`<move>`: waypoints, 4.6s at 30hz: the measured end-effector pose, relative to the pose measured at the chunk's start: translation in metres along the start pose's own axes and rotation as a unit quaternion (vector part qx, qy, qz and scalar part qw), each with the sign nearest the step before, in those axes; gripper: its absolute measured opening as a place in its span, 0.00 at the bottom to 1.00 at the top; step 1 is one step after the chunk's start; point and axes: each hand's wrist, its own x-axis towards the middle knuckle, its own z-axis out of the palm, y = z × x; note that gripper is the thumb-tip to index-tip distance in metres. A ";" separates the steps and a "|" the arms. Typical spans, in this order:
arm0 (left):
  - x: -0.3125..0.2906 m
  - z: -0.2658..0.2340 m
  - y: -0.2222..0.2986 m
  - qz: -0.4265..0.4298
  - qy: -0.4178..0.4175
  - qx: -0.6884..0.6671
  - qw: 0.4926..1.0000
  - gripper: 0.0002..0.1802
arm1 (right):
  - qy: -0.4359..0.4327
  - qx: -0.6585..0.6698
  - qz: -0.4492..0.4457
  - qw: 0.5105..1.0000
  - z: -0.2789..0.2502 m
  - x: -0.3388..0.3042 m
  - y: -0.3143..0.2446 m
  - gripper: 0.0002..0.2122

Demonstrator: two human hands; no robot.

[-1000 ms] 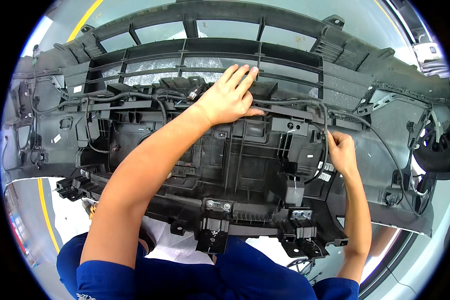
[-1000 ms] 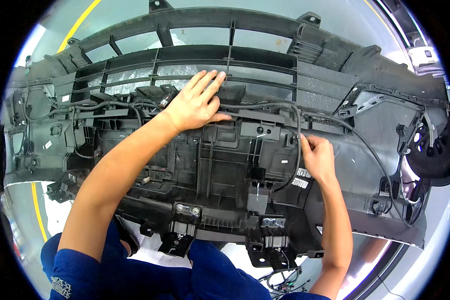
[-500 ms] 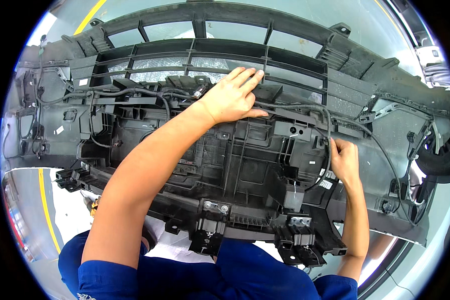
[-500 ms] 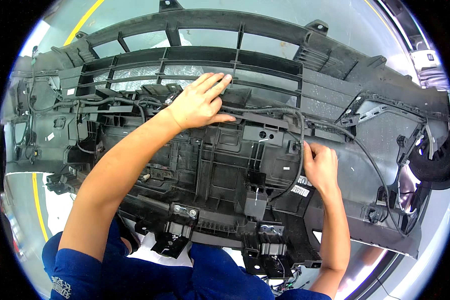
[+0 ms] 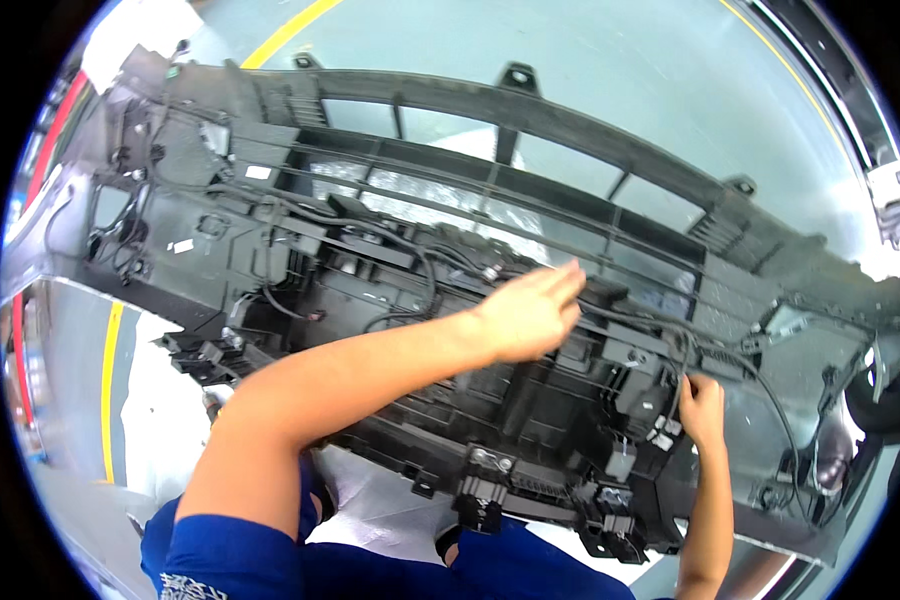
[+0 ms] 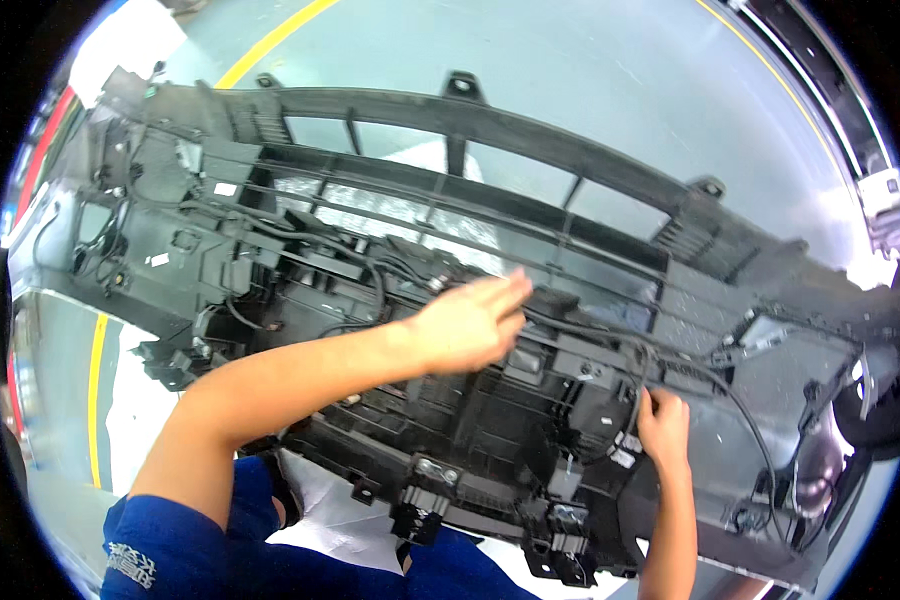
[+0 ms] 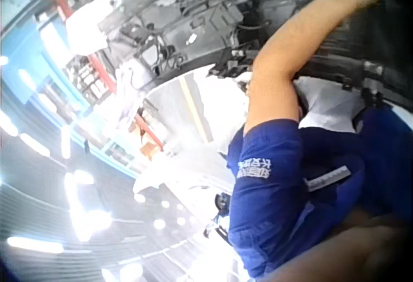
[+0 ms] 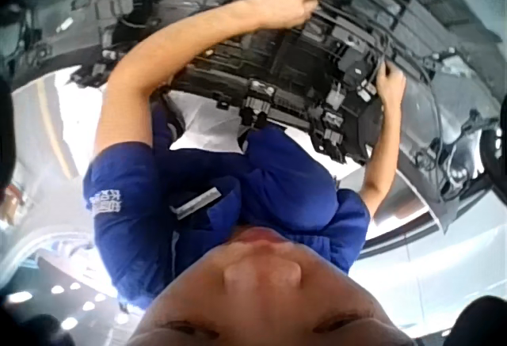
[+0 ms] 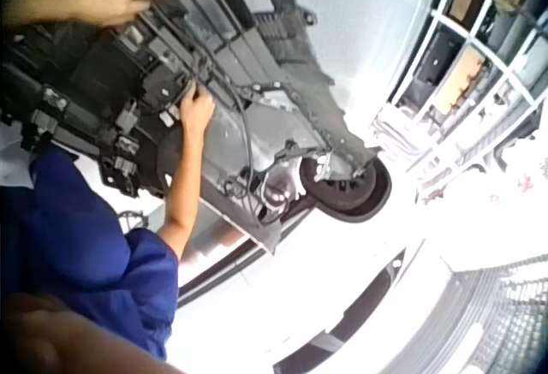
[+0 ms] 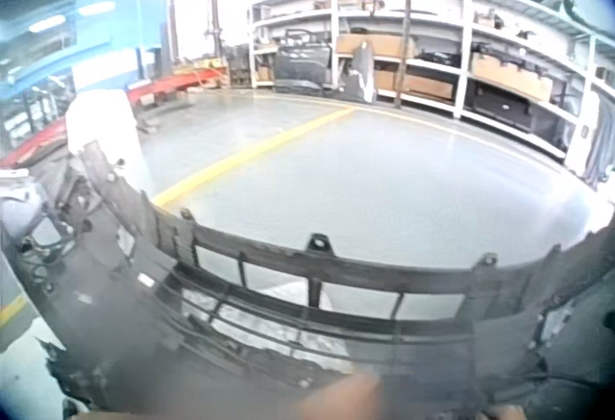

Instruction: The person assembles a car bumper by hand, using a screwdriver and a power drill to attach components and secure fasteners. They connect wiring harnesses and align the bumper cover onto the frame, tightening screws at multiple points.

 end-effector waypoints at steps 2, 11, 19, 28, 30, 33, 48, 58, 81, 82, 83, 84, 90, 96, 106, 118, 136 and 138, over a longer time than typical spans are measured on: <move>-0.034 -0.028 0.013 0.047 0.033 -0.088 0.994 0.14 | -0.020 0.011 -0.050 0.998 -0.002 -0.002 0.006 0.13; -0.246 -0.192 0.028 0.073 -0.137 -0.139 0.978 0.08 | -0.168 -0.321 -0.057 0.930 -0.066 0.003 -0.067 0.09; -0.386 -0.229 0.029 -0.421 0.430 -0.075 0.795 0.03 | -0.259 -0.044 -0.366 0.893 -0.050 0.021 -0.339 0.13; -0.411 -0.156 -0.014 -0.490 0.390 0.098 0.773 0.12 | -0.003 -0.267 -0.550 0.791 0.114 0.054 -0.495 0.50; -0.419 -0.143 -0.016 -0.511 0.335 0.009 0.791 0.14 | 0.027 -0.327 -0.490 0.808 0.125 0.056 -0.505 0.50; -0.413 -0.135 -0.015 -0.451 0.479 0.064 0.750 0.07 | -0.034 -0.354 -0.437 0.826 0.141 0.074 -0.500 0.52; -0.415 -0.133 -0.019 -0.435 0.506 0.063 0.742 0.07 | 0.167 -0.406 -0.510 0.740 0.183 0.062 -0.493 0.48; -0.429 -0.137 -0.029 -0.417 0.505 0.038 0.755 0.14 | 0.002 -0.290 -0.438 0.851 0.189 0.050 -0.526 0.48; -0.359 -0.147 -0.232 -0.456 -0.069 0.043 0.886 0.29 | -0.048 -0.199 -0.465 0.861 0.197 0.070 -0.556 0.43; -0.356 -0.142 -0.231 -0.463 -0.057 0.046 0.883 0.29 | -0.054 -0.203 -0.463 0.861 0.197 0.072 -0.559 0.44; -0.359 -0.139 -0.236 -0.434 -0.031 0.024 0.900 0.26 | -0.060 -0.206 -0.463 0.860 0.198 0.072 -0.561 0.44; -0.360 -0.139 -0.243 -0.428 -0.017 0.005 0.903 0.24 | -0.051 -0.204 -0.465 0.860 0.198 0.073 -0.563 0.45; -0.367 -0.129 -0.262 -0.386 0.059 -0.006 0.920 0.21 | -0.057 -0.243 -0.472 0.846 0.203 0.072 -0.573 0.47; -0.375 -0.116 -0.274 -0.381 0.169 0.061 0.907 0.22 | -0.074 -0.240 -0.443 0.860 0.210 0.077 -0.574 0.47; -0.373 -0.094 -0.283 -0.319 0.231 0.132 0.910 0.21 | -0.085 -0.114 -0.403 0.904 0.211 0.082 -0.568 0.46; -0.373 -0.096 -0.284 -0.337 0.173 0.155 0.912 0.23 | 0.011 -0.261 -0.472 0.842 0.214 0.080 -0.565 0.45; -0.369 -0.105 -0.270 -0.439 0.068 0.028 0.896 0.32 | -0.185 -0.251 -0.361 0.879 0.201 0.093 -0.596 0.42; -0.371 -0.103 -0.270 -0.437 0.079 0.032 0.895 0.33 | -0.191 -0.247 -0.364 0.877 0.202 0.094 -0.596 0.42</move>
